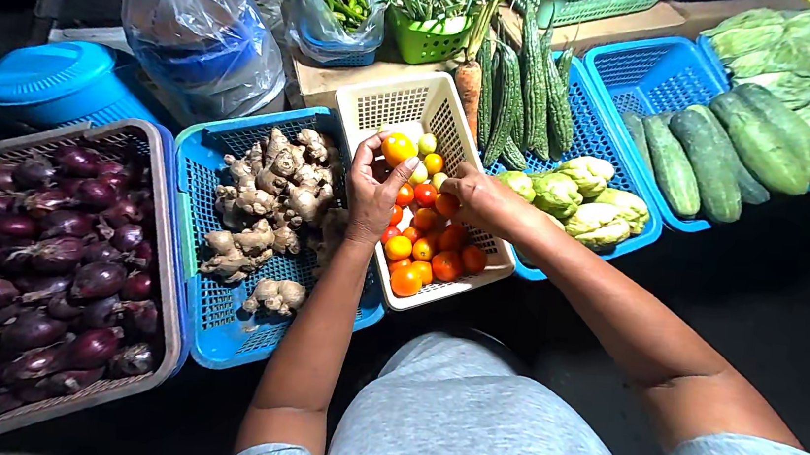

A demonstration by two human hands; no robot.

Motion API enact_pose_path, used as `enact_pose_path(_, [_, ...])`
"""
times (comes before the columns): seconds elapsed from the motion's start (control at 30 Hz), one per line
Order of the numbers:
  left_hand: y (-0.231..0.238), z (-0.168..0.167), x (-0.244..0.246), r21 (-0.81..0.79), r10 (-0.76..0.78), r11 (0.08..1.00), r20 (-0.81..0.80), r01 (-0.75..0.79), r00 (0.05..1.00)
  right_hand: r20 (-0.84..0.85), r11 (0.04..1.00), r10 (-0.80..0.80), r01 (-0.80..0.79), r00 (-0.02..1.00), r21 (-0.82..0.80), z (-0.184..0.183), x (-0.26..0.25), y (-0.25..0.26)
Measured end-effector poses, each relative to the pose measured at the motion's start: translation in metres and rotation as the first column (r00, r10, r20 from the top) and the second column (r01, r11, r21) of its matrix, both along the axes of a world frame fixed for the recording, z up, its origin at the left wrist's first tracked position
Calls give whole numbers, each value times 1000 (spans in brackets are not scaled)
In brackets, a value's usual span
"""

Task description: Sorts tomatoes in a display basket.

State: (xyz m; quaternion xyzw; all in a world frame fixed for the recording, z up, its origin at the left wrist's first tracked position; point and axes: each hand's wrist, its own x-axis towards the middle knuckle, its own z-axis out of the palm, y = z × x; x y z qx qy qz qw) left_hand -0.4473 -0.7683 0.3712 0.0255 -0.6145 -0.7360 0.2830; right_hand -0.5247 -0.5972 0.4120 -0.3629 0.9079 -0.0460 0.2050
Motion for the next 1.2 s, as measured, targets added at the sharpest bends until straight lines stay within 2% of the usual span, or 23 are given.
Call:
enact_pose_path(0.07, [-1, 0, 0, 0, 2, 1000, 2, -2, 1000, 16, 996, 18, -20, 1000, 92, 2, 10, -3])
enact_pose_path(0.13, [-2, -1, 0, 0, 5, 1000, 1, -5, 1000, 26, 994, 51, -54, 998, 96, -1, 12, -7])
enact_pose_path(0.43, [-5, -5, -4, 104, 30, 994, -69, -23, 997, -78, 954, 157, -171, 985, -245, -47, -3, -64])
enact_pose_path(0.63, [-4, -3, -2, 64, 31, 998, -62, -27, 998, -143, 970, 167, -188, 976, -151, -62, -2, -97])
enact_pose_path(0.7, [-4, -3, -2, 69, 31, 997, -72, -26, 997, -101, 962, 144, -163, 984, -219, -60, -8, -95])
enact_pose_path(0.8, [-5, -4, -2, 112, 27, 994, -78, -18, 997, -39, 952, -2, -10, 999, -307, -39, -24, -86])
enact_pose_path(0.97, [-4, -3, -2, 152, 15, 988, -96, 0, 995, -249, 979, -64, 13, 966, -203, -21, -61, -66])
enact_pose_path(1.07, [-5, -3, -2, 141, 6, 990, -93, 7, 996, -306, 956, -82, -12, 949, -293, -18, -50, -60])
enact_pose_path(1.13, [-5, -4, -3, 132, 17, 991, -81, -6, 997, -207, 929, -3, -74, 978, -363, -17, -32, -57])
enact_pose_path(1.2, [-5, -5, -3, 127, 30, 992, -80, -20, 996, -42, 916, 199, -202, 979, -347, -19, -12, -56])
